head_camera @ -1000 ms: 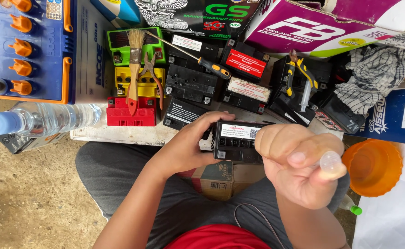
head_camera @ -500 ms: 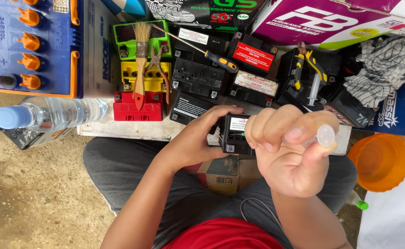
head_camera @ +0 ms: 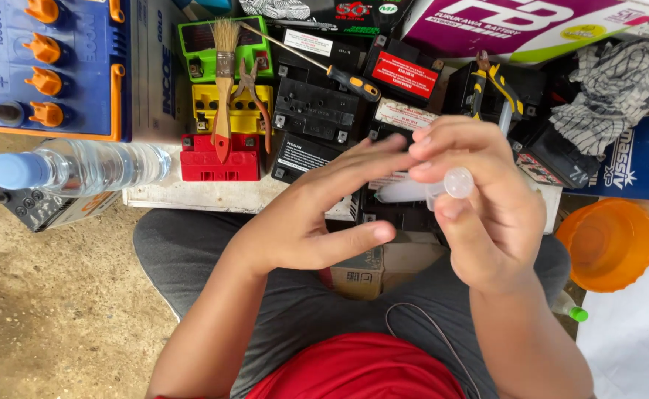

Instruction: Maintaining batteries by filling them with liquid using a syringe and cleaning them with a brush.

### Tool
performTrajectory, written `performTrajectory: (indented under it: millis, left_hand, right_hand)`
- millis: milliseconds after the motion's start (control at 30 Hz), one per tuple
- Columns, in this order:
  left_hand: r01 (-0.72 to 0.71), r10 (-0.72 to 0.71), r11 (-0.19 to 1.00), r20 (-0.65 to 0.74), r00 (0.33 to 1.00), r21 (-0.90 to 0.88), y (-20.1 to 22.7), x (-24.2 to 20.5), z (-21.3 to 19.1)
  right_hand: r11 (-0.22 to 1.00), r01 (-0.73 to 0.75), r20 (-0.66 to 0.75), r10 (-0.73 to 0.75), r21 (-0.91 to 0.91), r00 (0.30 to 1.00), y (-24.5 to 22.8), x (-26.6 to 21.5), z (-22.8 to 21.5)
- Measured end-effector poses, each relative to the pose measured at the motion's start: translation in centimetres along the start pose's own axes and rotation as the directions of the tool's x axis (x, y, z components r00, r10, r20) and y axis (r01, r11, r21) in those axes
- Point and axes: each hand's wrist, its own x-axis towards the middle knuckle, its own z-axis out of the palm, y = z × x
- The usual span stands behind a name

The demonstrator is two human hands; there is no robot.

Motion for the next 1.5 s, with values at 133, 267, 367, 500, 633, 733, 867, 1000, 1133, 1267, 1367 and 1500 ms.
performTrajectory:
  millis: [133, 267, 367, 500, 633, 733, 867, 1000, 1133, 1267, 1367, 1500]
  left_hand:
    - [-0.078, 0.078, 0.995, -0.011, 0.997, 0.058, 0.2, 1.4, 0.2]
    - [-0.14, 0.147, 0.972, -0.025, 0.989, 0.188, 0.2, 2.0, -0.2]
    - [-0.131, 0.139, 0.964, -0.017, 0.99, 0.23, -0.2, 1.8, -0.1]
    - [-0.119, 0.124, 0.967, -0.006, 0.992, 0.224, -0.2, 2.0, -0.1]
    - [-0.106, 0.11, 0.973, -0.008, 0.994, 0.206, 0.3, 2.3, -0.1]
    - [-0.088, 0.096, 0.975, -0.029, 0.995, 0.203, 0.1, 2.1, 0.1]
    - [-0.088, 0.098, 0.977, -0.04, 0.994, 0.193, 0.1, 2.0, 0.1]
    - [-0.104, 0.117, 0.973, -0.053, 0.992, 0.205, 0.1, 2.1, 0.1]
    - [-0.089, 0.1, 0.975, -0.046, 0.994, 0.203, 0.1, 2.1, 0.0]
    - [-0.094, 0.106, 0.974, -0.046, 0.993, 0.208, -0.1, 2.1, 0.1]
    - [-0.097, 0.109, 0.971, -0.04, 0.993, 0.218, 0.0, 2.1, 0.1]
    - [-0.107, 0.117, 0.975, -0.042, 0.992, 0.193, 0.3, 2.2, 0.1]
  right_hand:
    - [0.995, 0.02, 0.028, -0.018, -0.098, 0.999, -1.4, 0.9, -0.1]
    - [0.983, 0.066, 0.013, -0.065, -0.173, 0.998, -1.8, 1.4, 0.0]
    - [0.973, 0.087, 0.023, -0.084, -0.214, 0.996, -1.6, 1.5, -0.2]
    - [0.945, 0.16, 0.077, -0.143, -0.286, 0.987, -1.6, 2.2, -1.1]
    - [0.924, 0.2, 0.092, -0.179, -0.327, 0.979, -1.7, 2.6, -1.2]
    - [0.926, 0.204, 0.097, -0.183, -0.318, 0.978, -1.9, 2.9, -1.0]
    - [0.931, 0.196, 0.068, -0.184, -0.309, 0.981, -2.1, 3.1, -0.6]
    - [0.938, 0.172, 0.032, -0.171, -0.301, 0.985, -2.2, 3.1, -0.3]
    - [0.94, 0.156, 0.032, -0.154, -0.302, 0.988, -2.4, 3.0, -0.3]
    - [0.936, 0.155, 0.004, -0.162, -0.317, 0.987, -2.4, 2.8, -0.2]
    - [0.938, 0.162, -0.01, -0.173, -0.306, 0.985, -2.4, 2.8, -0.2]
    - [0.936, 0.175, -0.022, -0.191, -0.304, 0.981, -2.5, 2.9, -0.1]
